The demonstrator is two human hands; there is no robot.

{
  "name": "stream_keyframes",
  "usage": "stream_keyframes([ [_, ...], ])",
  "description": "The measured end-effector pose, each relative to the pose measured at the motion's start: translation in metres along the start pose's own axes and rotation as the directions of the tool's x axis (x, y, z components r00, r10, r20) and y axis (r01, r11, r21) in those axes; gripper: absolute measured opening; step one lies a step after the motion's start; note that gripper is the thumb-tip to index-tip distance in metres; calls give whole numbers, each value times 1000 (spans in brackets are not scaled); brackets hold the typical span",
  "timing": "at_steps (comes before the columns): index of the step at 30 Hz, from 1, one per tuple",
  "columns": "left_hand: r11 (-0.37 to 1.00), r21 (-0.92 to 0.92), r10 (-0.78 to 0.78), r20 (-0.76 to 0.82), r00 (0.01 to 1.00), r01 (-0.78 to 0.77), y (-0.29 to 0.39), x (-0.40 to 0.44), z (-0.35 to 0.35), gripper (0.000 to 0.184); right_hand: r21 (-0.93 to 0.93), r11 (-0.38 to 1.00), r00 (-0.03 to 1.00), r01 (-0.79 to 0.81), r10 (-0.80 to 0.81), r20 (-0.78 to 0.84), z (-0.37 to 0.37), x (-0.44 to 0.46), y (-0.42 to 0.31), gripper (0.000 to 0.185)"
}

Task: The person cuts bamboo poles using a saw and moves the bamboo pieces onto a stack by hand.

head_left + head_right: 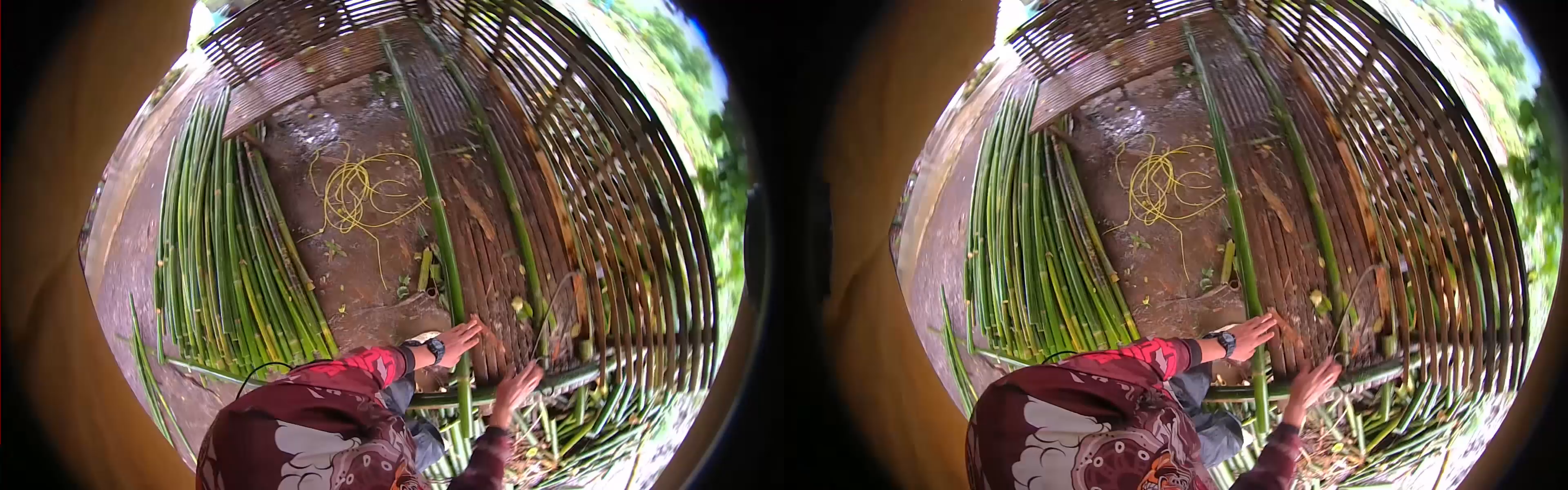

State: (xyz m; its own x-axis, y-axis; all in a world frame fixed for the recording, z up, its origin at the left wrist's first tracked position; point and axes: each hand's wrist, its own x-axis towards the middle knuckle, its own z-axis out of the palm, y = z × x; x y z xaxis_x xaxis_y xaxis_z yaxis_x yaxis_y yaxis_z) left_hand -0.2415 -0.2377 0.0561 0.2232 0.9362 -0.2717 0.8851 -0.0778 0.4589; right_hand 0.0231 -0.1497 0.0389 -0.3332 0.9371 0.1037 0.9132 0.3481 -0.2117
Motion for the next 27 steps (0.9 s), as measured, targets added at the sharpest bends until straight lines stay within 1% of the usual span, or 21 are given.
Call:
stream_keyframes([
  [1, 1000, -2, -11, 11, 1000, 11, -9, -3, -9, 82, 48, 999, 988, -18, 11, 155, 2, -21, -17, 66],
  [2, 998, -6, 70, -6, 998, -70, -30, -3, 1, 88, 91, 996, 946, 3, -33, 322, 1, -43, -34, 77],
  [4, 975, 97, 202, -34, 979, -198, -51, 2, 14, 104, 84, 988, 894, 130, -153, 422, -7, -97, -58, 96],
  [5, 992, -16, 128, 36, 991, -127, -44, 5, -9, 103, 46, 990, 891, 132, -139, 431, 8, -127, -51, 96],
  [8, 971, -157, -217, -265, 940, 179, -42, 19, -8, 105, -135, 990, 889, -41, 98, 447, 24, -160, -31, 83],
  [9, 973, -155, -210, -281, 936, 171, -42, 21, -22, 105, -198, 977, 884, -84, 165, 437, 29, -159, -28, 78],
  [10, 909, -281, -404, -405, 820, 309, -42, 24, -33, 106, -194, 979, 839, -59, 154, 523, 24, -143, -27, 74],
  [11, 810, -422, -580, -480, 658, 407, -42, 25, -40, 106, -189, 981, 782, -40, 148, 606, 12, -132, -27, 70],
  [12, 669, -550, -739, -420, 527, 500, -53, 31, -48, 106, -161, 977, 754, -140, 211, 623, -5, -121, -37, 66],
  [13, 578, -671, -815, -443, 373, 465, -73, 37, -41, 109, -99, 982, 773, -161, 187, 606, -9, -126, -33, 67],
  [14, 330, -878, -925, -228, 304, 345, -94, 43, -37, 114, -32, 986, 803, -162, 150, 577, -20, -126, -35, 67],
  [15, 28, -979, -960, 30, 279, 200, -112, 49, -26, 120, 28, 987, 828, -159, 117, 549, -35, -131, -35, 68],
  [16, -53, -972, -931, 132, 340, 231, -144, 59, -3, 116, 28, 999, 874, -43, 25, 485, -46, -139, -34, 68],
  [17, -127, -956, -889, 228, 396, 265, -166, 66, 10, 112, 47, 998, 909, -43, 20, 417, -76, -135, -54, 56],
  [18, 1, -970, -871, 120, 477, 244, -139, 43, -47, 98, 55, 997, 908, -45, 18, 419, -82, -144, -54, 56],
  [19, -33, -977, -839, 142, 526, 211, -145, 46, -44, 76, 64, 997, 906, -44, 13, 422, -89, -149, -53, 57],
  [21, -166, -964, -783, 258, 566, 208, -132, 35, -75, 58, 52, 999, 906, -9, -14, 423, -106, -148, -55, 57],
  [22, -208, -949, -747, 311, 587, 237, -163, 58, -31, 40, 123, 983, 893, -133, 64, 446, -97, -154, -43, 57],
  [23, -222, -951, -751, 308, 584, 217, -145, 53, -30, 40, 124, 979, 881, -160, 85, 466, -97, -159, -33, 57],
  [25, -506, -861, -565, 374, 736, 49, -104, 33, -60, 28, 60, 993, 870, -103, 60, 490, -110, -151, -27, 56],
  [27, -604, -794, -457, 414, 787, 68, -63, 10, -66, 20, 9, 1000, 852, -27, 18, 523, -123, -145, -10, 56],
])
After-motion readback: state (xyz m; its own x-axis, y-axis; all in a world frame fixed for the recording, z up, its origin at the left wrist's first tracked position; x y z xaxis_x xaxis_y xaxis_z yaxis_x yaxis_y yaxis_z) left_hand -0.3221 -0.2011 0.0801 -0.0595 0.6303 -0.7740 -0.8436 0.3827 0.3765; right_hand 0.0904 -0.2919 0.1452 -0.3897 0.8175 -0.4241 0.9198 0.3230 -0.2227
